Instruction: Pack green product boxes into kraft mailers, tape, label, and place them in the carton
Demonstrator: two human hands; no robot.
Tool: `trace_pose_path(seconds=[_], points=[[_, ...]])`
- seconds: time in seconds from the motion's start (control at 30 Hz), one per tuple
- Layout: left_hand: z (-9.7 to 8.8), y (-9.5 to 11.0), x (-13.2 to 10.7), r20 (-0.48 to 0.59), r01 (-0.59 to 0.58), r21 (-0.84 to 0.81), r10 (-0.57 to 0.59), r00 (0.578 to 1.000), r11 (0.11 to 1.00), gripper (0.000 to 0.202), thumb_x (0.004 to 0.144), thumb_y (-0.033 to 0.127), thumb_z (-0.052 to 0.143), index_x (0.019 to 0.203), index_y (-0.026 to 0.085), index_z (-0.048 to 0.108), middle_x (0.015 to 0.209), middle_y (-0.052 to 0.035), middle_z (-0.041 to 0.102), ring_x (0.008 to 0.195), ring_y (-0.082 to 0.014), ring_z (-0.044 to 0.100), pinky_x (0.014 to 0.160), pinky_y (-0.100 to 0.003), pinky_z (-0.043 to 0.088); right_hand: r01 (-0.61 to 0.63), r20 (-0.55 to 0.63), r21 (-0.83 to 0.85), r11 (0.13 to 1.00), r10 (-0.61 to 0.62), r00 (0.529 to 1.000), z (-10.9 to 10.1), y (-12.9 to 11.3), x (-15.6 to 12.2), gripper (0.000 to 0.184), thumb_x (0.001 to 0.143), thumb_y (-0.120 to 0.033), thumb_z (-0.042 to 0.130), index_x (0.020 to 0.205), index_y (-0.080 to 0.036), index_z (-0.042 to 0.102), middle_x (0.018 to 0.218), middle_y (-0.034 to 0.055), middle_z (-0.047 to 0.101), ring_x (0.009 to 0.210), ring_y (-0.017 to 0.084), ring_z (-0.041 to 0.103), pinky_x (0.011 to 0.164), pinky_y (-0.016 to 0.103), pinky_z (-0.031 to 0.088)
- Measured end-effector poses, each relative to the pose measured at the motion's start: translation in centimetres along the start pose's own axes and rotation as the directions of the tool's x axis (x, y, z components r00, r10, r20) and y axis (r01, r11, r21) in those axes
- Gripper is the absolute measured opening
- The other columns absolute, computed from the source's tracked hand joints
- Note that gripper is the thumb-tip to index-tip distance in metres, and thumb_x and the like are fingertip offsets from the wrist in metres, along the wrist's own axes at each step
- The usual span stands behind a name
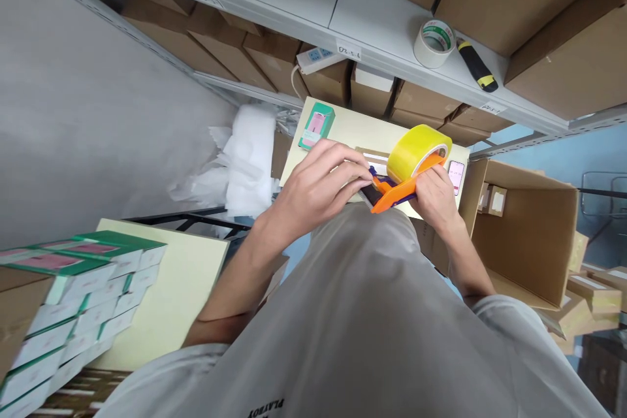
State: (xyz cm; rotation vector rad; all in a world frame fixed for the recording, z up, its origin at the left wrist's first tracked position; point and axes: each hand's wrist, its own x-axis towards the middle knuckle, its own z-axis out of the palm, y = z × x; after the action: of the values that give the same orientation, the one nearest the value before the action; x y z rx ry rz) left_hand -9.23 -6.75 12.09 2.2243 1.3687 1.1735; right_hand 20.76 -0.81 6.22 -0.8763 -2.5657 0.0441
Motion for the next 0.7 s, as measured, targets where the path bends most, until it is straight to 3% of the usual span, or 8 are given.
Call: trace_pose_path(seconds=[0.17,0.23,0.37,0.53,0.7], points=[[0.44,-0.07,-0.44,-0.001,-0.021,-0.015,0.021,1.000,1.000,0.017,0.116,0.036,0.063,0.111,0.027,0.076,0.102,-0.0053,0.081,0.096,-0.0228,0.074,0.094,-0.045,0.061,-0.004,0.004,-0.035,0.999,0.004,1.000,-0.10,-0.08,-0.03,0.019,0.115,-0.023,0.054,0.121,-0.022,0.072,0.100,0.0104,0.079,0.096,0.029,0.073,0.101,0.049,0.060],[0.60,-0.12,-0.66,-0.012,-0.025,-0.019,0.025,1.000,0.999,0.015,0.116,0.035,0.064,0.119,0.027,0.075,0.102,-0.0049,0.081,0.095,-0.0226,0.074,0.094,-0.044,0.061,0.003,-0.010,-0.052,0.999,-0.004,1.000,-0.09,-0.23,-0.03,0.020,0.115,-0.020,0.053,0.117,-0.022,0.072,0.099,0.0095,0.079,0.095,0.028,0.073,0.099,0.047,0.060],[0.72,-0.31,-0.80,0.013,0.024,-0.023,-0.024,1.000,0.999,0.028,0.115,0.039,0.065,0.140,0.026,0.070,0.105,-0.0059,0.080,0.099,-0.0244,0.073,0.097,-0.046,0.061,0.033,-0.039,-0.090,0.995,-0.037,0.999,-0.03,-0.50,-0.06,0.022,0.115,-0.016,0.051,0.112,-0.022,0.071,0.097,0.0089,0.078,0.095,0.026,0.072,0.097,0.045,0.059],[0.54,-0.37,-0.69,0.043,-0.039,-0.027,0.040,0.998,0.999,0.018,0.117,0.037,0.062,0.115,0.027,0.076,0.105,-0.0058,0.078,0.098,-0.0228,0.071,0.095,-0.043,0.058,0.037,-0.017,-0.097,0.995,-0.039,0.999,-0.16,-0.43,-0.07,0.017,0.114,-0.017,0.054,0.110,-0.022,0.070,0.094,0.0084,0.077,0.095,0.026,0.071,0.095,0.044,0.058],[0.57,-0.27,-0.96,0.051,-0.015,-0.039,0.017,0.999,0.999,0.020,0.117,0.038,0.061,0.108,0.027,0.074,0.104,-0.0057,0.077,0.098,-0.0224,0.068,0.095,-0.042,0.056,0.054,0.030,-0.019,0.998,-0.054,0.998,0.35,-0.35,0.05,0.013,0.110,-0.018,0.057,0.111,-0.022,0.069,0.101,0.0101,0.079,0.099,0.028,0.072,0.099,0.046,0.059]])
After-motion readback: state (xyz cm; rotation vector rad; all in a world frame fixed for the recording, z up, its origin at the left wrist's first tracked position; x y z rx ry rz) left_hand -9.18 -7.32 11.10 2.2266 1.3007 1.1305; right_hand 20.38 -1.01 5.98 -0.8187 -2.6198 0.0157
